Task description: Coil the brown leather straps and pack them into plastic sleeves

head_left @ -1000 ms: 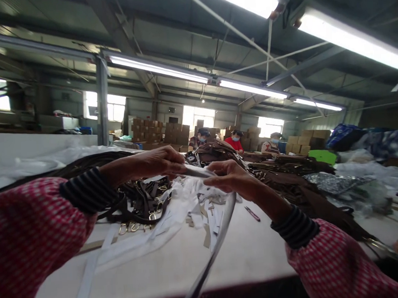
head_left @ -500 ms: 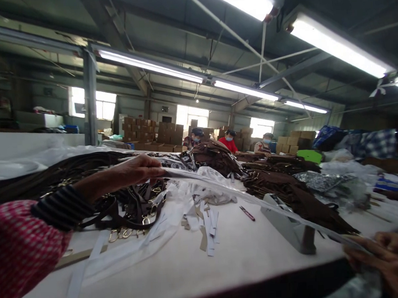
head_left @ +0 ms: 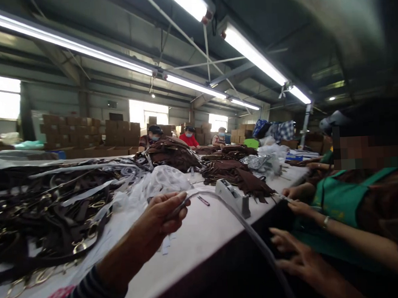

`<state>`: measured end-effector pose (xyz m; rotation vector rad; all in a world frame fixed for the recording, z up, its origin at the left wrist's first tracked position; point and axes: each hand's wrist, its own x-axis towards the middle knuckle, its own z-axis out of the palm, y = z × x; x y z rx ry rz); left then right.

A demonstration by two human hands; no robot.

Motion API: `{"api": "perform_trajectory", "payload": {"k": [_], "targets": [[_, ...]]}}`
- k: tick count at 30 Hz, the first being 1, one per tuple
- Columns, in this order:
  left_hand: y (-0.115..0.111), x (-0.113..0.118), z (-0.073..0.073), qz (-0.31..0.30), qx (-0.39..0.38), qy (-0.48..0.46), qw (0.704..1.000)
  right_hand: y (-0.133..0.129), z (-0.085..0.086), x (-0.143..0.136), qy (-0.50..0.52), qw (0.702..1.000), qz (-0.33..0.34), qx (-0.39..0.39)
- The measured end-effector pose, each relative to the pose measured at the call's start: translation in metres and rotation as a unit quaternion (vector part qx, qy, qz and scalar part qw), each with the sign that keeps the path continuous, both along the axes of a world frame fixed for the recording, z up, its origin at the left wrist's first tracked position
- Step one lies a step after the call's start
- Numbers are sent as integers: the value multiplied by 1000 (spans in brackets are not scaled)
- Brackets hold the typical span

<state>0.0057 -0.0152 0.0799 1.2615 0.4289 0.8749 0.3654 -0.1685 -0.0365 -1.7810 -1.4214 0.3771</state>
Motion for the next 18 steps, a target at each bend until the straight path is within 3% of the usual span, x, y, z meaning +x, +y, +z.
{"api": "perform_trajectory", "payload": {"k": [4,8,12,15,18], "targets": [[-18,40,-18,-23,-17,18,999,60,23,-67,29,983,126,131],[-21,45,-37,-27,-2,34,999,104,10,-111,167,956,208,125],[-17,42,-71,-74,-52,76,993,123,-3,-100,254,938,169,167],[-13,49,-100,-108,-111,99,983,134,8,-79,199,947,142,209],[-6,55,-109,-133,-114,127,976,141,23,-60,112,956,162,218]]}}
